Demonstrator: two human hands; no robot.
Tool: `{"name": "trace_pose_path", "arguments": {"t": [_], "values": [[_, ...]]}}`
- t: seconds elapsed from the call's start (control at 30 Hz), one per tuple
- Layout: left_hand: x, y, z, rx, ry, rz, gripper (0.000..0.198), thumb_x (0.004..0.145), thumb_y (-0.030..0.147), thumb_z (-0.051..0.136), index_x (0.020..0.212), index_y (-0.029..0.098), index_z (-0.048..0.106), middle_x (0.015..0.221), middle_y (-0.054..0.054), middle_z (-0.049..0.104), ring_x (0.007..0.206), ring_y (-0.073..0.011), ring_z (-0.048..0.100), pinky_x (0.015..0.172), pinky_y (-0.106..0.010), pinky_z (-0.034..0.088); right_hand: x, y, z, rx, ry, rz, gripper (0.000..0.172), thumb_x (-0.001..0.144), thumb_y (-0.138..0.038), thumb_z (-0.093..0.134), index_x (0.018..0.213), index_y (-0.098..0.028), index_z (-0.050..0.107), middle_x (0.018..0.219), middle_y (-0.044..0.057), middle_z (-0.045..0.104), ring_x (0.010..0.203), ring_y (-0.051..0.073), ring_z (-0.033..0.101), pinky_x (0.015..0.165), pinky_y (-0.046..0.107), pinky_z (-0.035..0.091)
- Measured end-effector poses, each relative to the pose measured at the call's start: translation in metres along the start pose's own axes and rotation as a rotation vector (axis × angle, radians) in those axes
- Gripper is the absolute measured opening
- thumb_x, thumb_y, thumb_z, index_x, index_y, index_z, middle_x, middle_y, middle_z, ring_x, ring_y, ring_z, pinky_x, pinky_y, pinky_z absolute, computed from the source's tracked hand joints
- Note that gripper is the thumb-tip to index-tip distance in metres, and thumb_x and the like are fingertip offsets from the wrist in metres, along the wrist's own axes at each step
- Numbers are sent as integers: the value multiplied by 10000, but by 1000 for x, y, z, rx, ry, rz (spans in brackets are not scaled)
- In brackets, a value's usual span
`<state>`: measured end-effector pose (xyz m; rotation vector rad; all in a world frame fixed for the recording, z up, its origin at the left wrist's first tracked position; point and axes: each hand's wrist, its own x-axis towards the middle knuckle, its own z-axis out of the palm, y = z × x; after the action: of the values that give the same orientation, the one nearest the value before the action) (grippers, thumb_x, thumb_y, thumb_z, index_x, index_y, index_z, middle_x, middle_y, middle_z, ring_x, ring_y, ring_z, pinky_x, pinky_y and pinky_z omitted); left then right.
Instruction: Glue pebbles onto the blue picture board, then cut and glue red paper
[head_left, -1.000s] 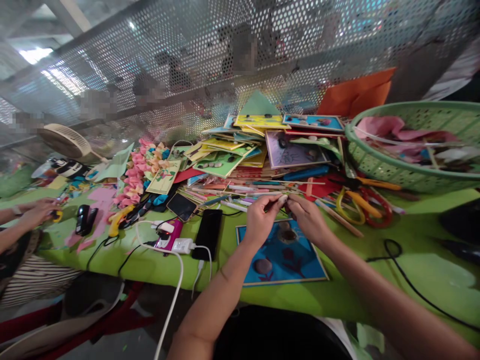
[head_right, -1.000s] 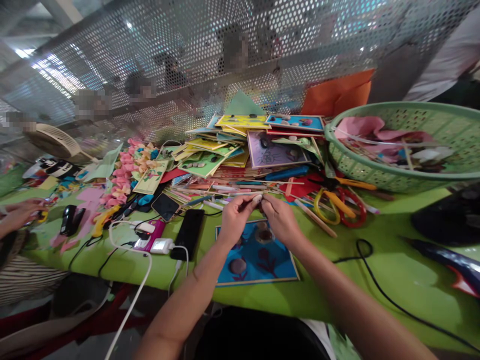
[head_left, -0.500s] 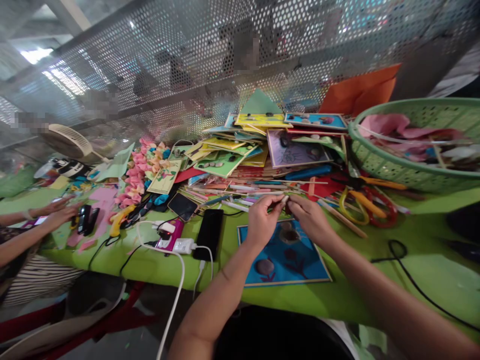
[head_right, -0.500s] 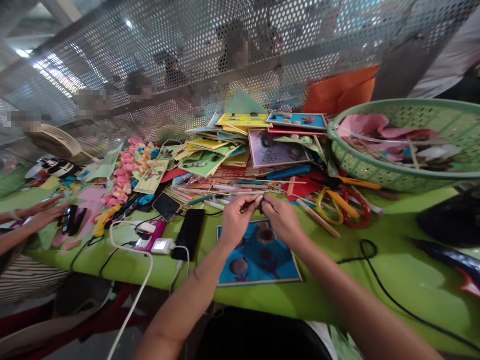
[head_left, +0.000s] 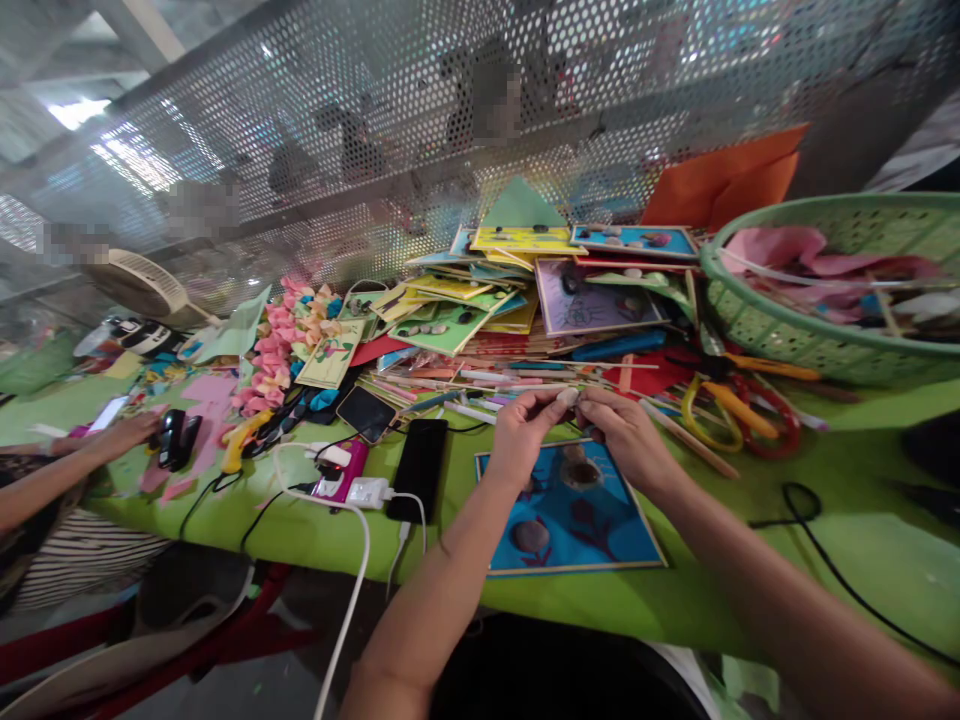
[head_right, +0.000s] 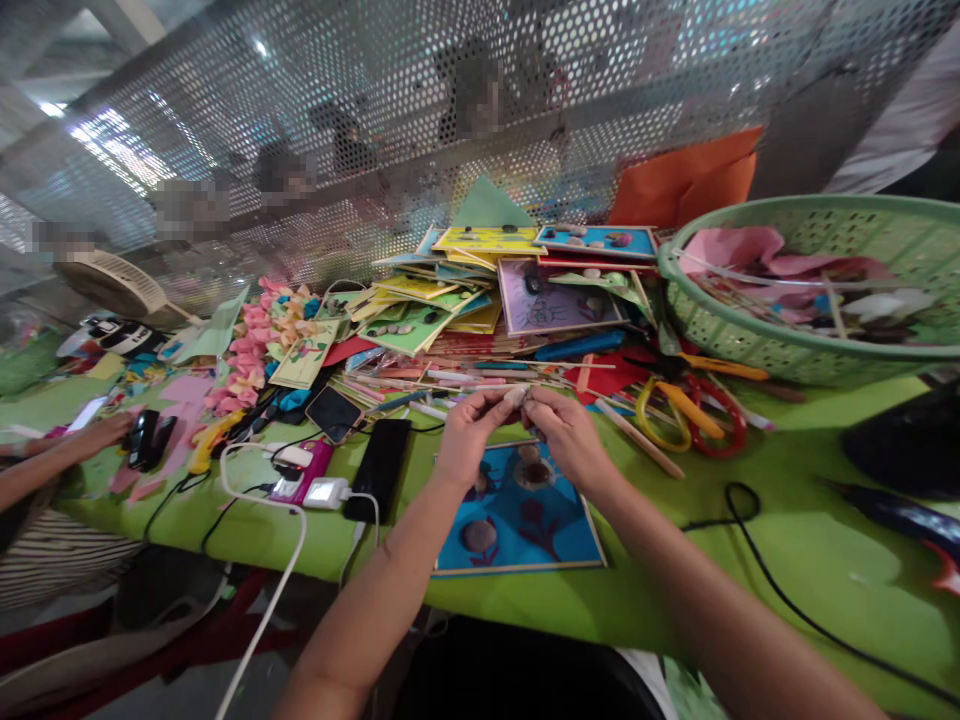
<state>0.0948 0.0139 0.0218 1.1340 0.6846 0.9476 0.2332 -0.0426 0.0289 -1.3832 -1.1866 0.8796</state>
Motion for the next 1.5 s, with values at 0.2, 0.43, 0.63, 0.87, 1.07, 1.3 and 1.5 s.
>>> {"name": "trace_pose_path", "arguments": {"t": [0.2, 0.43, 0.63, 0.87, 1.07, 1.3, 1.5], "values": [[0, 0, 1, 9, 25, 24, 311, 759, 421, 854, 969, 197, 804, 947, -46, 786, 895, -193, 699, 926, -361, 529, -2, 2, -1, 33, 3, -13, 332, 914, -477, 490, 692, -231, 514, 671, -17, 503, 606, 149, 439, 557, 292, 341], [-2, -1, 1, 92, 14, 77, 324, 763, 423, 852, 977, 193, 778, 966, -57, 776, 907, -193, 702, 913, -361, 544, 0, 11, -4, -223, 41, -107, 258, 892, -363, 509, 676, -234, 447, 636, -39, 446, 620, 146, 421, 601, 299, 302], [-2, 1, 2, -18, 7, -16, 327, 781, 438, 834, 986, 188, 780, 905, -36, 764, 850, -172, 703, 898, -351, 565, -2, 7, -5, -184, 45, -106, 197, 857, -315, 516, 682, -230, 485, 630, -41, 433, 617, 141, 393, 598, 298, 294], [-2, 4, 1, -164, 54, -61, 368, 720, 429, 873, 988, 195, 778, 922, -33, 774, 799, -172, 719, 874, -356, 580, 2, 4, -8, 73, 73, -45, 222, 857, -383, 569, 703, -230, 522, 677, -26, 468, 651, 148, 430, 603, 287, 345], [-1, 5, -3, -178, 67, -88, 399, 674, 356, 893, 1014, 198, 758, 956, -40, 782, 864, -181, 727, 861, -332, 554, 4, 3, -17, 157, 73, 23, 160, 818, -356, 584, 721, -229, 567, 725, -1, 535, 668, 159, 492, 594, 284, 383], [-2, 9, -4, -213, 52, -75, 313, 677, 342, 870, 912, 181, 738, 824, -2, 733, 677, -113, 662, 699, -264, 532, -1, -11, -30, 120, 143, -47, 205, 829, -322, 584, 649, -225, 579, 632, 5, 493, 605, 154, 428, 562, 314, 325], [-3, 11, -6, -237, 3, -100, 307, 757, 379, 812, 977, 173, 753, 896, -42, 760, 749, -132, 692, 743, -278, 536, -76, -22, -78, 33, 298, 40, 255, 778, -471, 727, 675, -239, 709, 666, 79, 594, 577, 203, 487, 550, 401, 377]]}}
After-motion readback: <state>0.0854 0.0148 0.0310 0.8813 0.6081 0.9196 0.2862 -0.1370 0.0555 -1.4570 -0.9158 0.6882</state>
